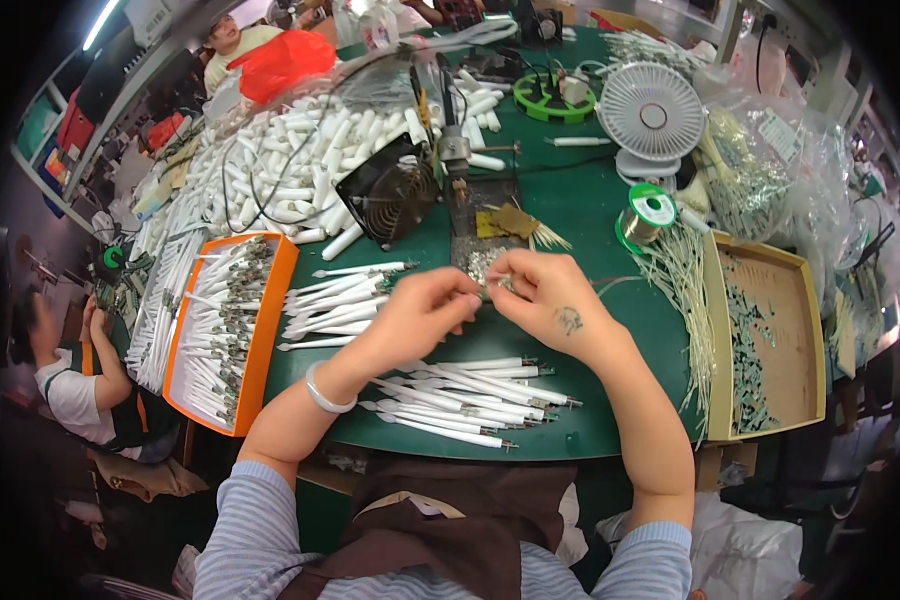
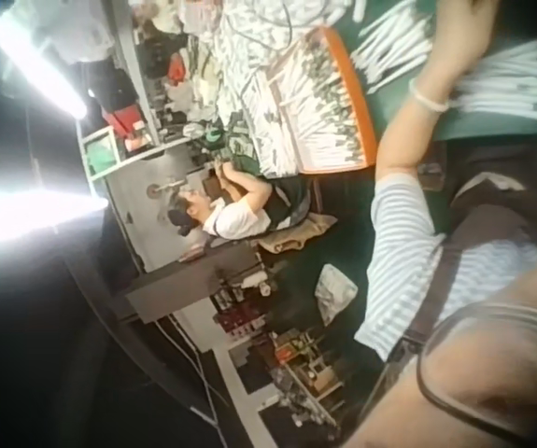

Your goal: The person assembles electronic candle lights by hand, repeatedly fitting small circuit boards into the ends of plastic candle tubes and placing the assembled pieces into piles on the table.

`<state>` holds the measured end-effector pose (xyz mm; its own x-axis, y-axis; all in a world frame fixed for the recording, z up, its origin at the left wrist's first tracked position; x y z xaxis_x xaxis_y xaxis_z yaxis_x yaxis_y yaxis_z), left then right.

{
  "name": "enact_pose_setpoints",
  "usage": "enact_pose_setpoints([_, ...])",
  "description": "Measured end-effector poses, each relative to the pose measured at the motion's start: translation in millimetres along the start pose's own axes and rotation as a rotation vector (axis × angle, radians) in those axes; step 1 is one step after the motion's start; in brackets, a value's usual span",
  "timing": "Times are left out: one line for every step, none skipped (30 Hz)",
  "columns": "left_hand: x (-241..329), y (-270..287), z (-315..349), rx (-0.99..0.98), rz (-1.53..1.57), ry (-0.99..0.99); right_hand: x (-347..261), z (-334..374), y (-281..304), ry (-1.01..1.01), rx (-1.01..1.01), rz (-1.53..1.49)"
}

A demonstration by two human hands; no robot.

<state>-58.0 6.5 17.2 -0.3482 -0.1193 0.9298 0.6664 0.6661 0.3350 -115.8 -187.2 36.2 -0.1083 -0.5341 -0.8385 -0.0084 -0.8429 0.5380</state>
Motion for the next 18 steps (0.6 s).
enact_pose_setpoints([-0.9,4.4,-0.2,0.04,0.066,0.014,-5.3,-0.6,-0.2,0.078,0.072,-0.008])
enact_pose_setpoints([-1.5,7.3,-0.5,0.081,0.133,0.028,-8.9,-0.2,-0.2,0.156,0.144,-0.013])
enact_pose_setpoints([-2.5,9.6,0.5,0.109,0.168,0.045,-5.9,-1.7,-3.9,0.192,0.194,-0.034])
enact_pose_setpoints([-1.8,11.9,0.3,0.109,0.215,0.094,-4.6,-0.5,-6.4,0.173,0.191,-0.032])
enact_pose_setpoints([-4.2,15.9,0.2,0.089,0.271,0.103,-6.3,-2.0,-9.0,0.22,0.213,-0.016])
enact_pose_setpoints([-6.3,17.9,0.4,0.07,0.327,0.111,-7.3,-2.5,-11.2,0.268,0.235,-0.001])
enact_pose_setpoints([-9.3,18.1,0.6,0.067,0.331,0.115,-6.1,-3.2,-13.6,0.29,0.25,0.003])
enact_pose_setpoints([-13.7,18.5,1.2,0.069,0.391,0.103,-5.5,-3.4,-15.9,0.287,0.247,0.003])
enact_pose_setpoints([-16.3,18.9,2.0,0.07,0.45,0.089,-5.4,-3.0,-17.9,0.298,0.256,0.0])
enact_pose_setpoints([-16.6,19.0,2.6,0.072,0.451,0.09,-5.6,-2.5,-19.9,0.311,0.265,-0.002])
enact_pose_setpoints([-16.2,17.3,2.6,0.068,0.435,0.076,-5.0,-1.2,-21.4,0.31,0.263,-0.001])
enact_pose_setpoints([-16.0,16.0,2.3,0.063,0.418,0.06,-4.7,0.3,-22.9,0.328,0.266,0.008])
enact_pose_setpoints([-16.4,15.0,1.7,0.064,0.42,0.059,-4.4,0.6,-23.7,0.346,0.269,0.016])
enact_pose_setpoints([-17.0,13.9,2.5,0.059,0.429,0.061,-2.8,0.4,-25.5,0.346,0.266,0.016])
enact_pose_setpoints([-17.4,13.3,3.2,0.055,0.437,0.062,-1.0,0.0,-27.5,0.373,0.267,0.042])
enact_pose_setpoints([-17.2,13.4,3.8,0.057,0.437,0.063,-0.2,-0.2,-28.7,0.399,0.269,0.069])
enact_pose_setpoints([-17.1,13.6,4.0,0.059,0.427,0.059,0.0,-0.1,-29.1,0.399,0.268,0.069])
enact_pose_setpoints([-16.8,13.8,4.4,0.061,0.417,0.055,0.1,-0.1,-29.4,0.398,0.275,0.082])
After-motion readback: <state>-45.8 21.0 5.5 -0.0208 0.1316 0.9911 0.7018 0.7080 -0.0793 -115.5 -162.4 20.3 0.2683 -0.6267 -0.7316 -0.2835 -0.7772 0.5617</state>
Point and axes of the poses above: each hand's wrist, its own z-axis away from the middle knuckle, its own y-axis out of the back of the hand, x = y × z, the point moved 1 cm from there along -z, towards the middle knuckle, and after that the axes turned 14 degrees about -y, right-handed, at the moved point
